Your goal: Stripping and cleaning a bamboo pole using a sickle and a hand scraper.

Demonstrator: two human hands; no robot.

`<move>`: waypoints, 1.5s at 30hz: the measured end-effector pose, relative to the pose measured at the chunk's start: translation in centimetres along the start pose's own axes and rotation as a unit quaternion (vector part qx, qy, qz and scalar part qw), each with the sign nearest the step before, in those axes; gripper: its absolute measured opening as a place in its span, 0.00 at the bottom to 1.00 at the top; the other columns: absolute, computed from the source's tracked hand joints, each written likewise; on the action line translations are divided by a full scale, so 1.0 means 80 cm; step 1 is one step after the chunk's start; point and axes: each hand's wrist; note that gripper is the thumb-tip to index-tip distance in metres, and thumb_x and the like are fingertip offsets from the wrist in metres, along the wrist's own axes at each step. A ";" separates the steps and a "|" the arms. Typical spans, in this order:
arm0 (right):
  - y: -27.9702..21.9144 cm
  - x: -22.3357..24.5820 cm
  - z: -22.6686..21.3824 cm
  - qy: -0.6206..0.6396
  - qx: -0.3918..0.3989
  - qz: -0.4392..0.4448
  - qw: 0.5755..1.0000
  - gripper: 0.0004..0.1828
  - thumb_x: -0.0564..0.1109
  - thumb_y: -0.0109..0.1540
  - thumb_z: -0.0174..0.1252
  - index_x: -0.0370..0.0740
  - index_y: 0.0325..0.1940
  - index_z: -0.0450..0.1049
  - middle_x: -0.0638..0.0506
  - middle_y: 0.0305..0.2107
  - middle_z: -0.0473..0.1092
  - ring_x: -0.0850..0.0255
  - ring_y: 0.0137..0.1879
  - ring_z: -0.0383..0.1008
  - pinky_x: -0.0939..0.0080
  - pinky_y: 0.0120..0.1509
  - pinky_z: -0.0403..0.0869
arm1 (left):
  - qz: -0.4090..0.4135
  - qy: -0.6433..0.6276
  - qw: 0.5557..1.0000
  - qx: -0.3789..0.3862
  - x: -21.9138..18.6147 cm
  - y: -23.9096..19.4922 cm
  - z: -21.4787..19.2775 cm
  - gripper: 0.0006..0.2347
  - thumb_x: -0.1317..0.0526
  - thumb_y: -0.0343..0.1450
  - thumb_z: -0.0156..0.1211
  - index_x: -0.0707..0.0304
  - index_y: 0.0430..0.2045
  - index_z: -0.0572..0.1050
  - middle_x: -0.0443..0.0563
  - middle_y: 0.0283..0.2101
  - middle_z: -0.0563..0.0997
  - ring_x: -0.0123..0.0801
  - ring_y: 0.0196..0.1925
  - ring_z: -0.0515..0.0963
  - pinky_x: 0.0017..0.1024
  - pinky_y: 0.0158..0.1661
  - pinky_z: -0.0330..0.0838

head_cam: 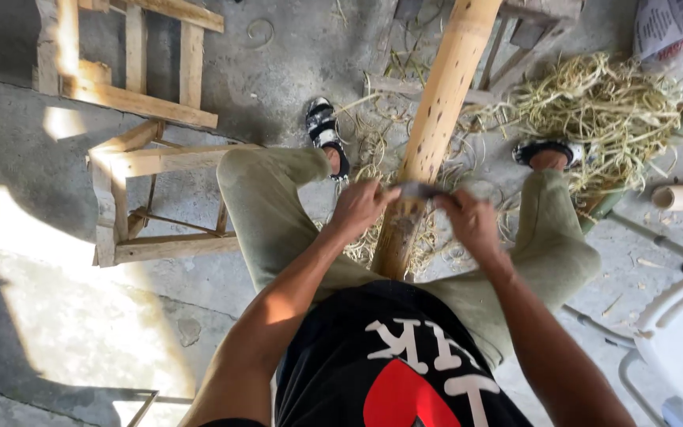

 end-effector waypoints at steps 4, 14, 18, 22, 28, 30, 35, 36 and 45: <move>0.059 -0.012 -0.016 0.000 -0.154 -0.079 0.985 0.23 0.60 0.69 0.58 0.35 0.40 0.74 0.46 0.22 0.75 0.64 0.21 0.68 0.61 0.22 0.66 | 0.071 0.092 0.982 -0.149 -0.041 0.062 -0.016 0.19 0.44 0.76 0.52 0.59 0.25 0.71 0.44 0.20 0.67 0.29 0.19 0.60 0.34 0.20 0.60; -0.043 -0.059 0.063 0.107 -0.017 -0.058 0.992 0.25 0.63 0.66 0.55 0.38 0.35 0.73 0.48 0.18 0.76 0.69 0.21 0.74 0.65 0.20 0.70 | 0.114 0.179 0.961 -0.177 -0.040 -0.062 0.005 0.20 0.45 0.75 0.58 0.66 0.25 0.74 0.51 0.23 0.73 0.34 0.25 0.69 0.41 0.30 0.66; 0.009 -0.040 0.031 0.032 -0.037 -0.056 0.997 0.20 0.59 0.69 0.51 0.38 0.40 0.71 0.48 0.21 0.74 0.62 0.17 0.68 0.58 0.16 0.67 | 0.010 0.171 0.983 -0.064 -0.064 -0.008 -0.018 0.20 0.43 0.74 0.57 0.64 0.25 0.74 0.52 0.23 0.74 0.35 0.23 0.70 0.42 0.27 0.67; 0.028 -0.015 0.016 0.093 -0.117 0.024 0.989 0.19 0.57 0.68 0.58 0.37 0.39 0.71 0.47 0.23 0.74 0.60 0.21 0.68 0.53 0.23 0.68 | 0.113 0.197 0.952 -0.207 -0.060 0.021 -0.012 0.21 0.44 0.75 0.56 0.64 0.22 0.75 0.52 0.22 0.74 0.36 0.23 0.69 0.42 0.29 0.67; -0.058 -0.079 0.081 0.049 -0.054 -0.056 0.996 0.17 0.56 0.67 0.62 0.39 0.37 0.73 0.41 0.21 0.73 0.55 0.24 0.70 0.55 0.29 0.69 | 0.069 0.203 0.970 -0.119 -0.043 -0.070 0.015 0.20 0.44 0.75 0.55 0.65 0.27 0.75 0.50 0.20 0.74 0.34 0.20 0.71 0.41 0.28 0.67; -0.055 -0.080 0.060 0.025 -0.040 -0.124 0.991 0.16 0.55 0.65 0.64 0.41 0.36 0.76 0.41 0.23 0.75 0.56 0.25 0.73 0.56 0.30 0.71 | 0.072 0.169 0.977 -0.109 -0.052 -0.076 0.000 0.20 0.44 0.74 0.56 0.67 0.32 0.75 0.49 0.20 0.74 0.32 0.19 0.71 0.40 0.26 0.67; -0.092 0.072 -0.126 0.282 -0.148 0.017 0.948 0.14 0.46 0.71 0.55 0.36 0.55 0.74 0.47 0.43 0.78 0.59 0.46 0.79 0.60 0.49 0.79 | -0.096 -0.126 0.974 -0.160 -0.088 -0.086 -0.093 0.21 0.41 0.67 0.65 0.62 0.26 0.73 0.44 0.22 0.74 0.25 0.22 0.70 0.30 0.22 0.66; -0.104 0.105 -0.151 0.280 -0.155 0.012 0.947 0.14 0.46 0.71 0.55 0.36 0.55 0.74 0.47 0.43 0.78 0.59 0.46 0.79 0.60 0.49 0.79 | -0.088 -0.126 0.975 -0.163 -0.103 -0.090 -0.126 0.21 0.41 0.67 0.65 0.62 0.26 0.73 0.44 0.22 0.74 0.25 0.22 0.70 0.30 0.22 0.66; -0.273 0.362 -0.273 0.305 0.079 -0.342 0.885 0.12 0.42 0.70 0.56 0.39 0.58 0.76 0.49 0.46 0.78 0.59 0.53 0.82 0.60 0.57 0.80 | 0.011 0.034 0.938 -0.345 -0.059 -0.098 -0.239 0.14 0.51 0.73 0.66 0.61 0.37 0.71 0.48 0.24 0.75 0.33 0.23 0.74 0.35 0.25 0.70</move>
Point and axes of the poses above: each hand's wrist, its own y-axis towards the middle knuckle, its own z-axis out of the palm, x = y × z
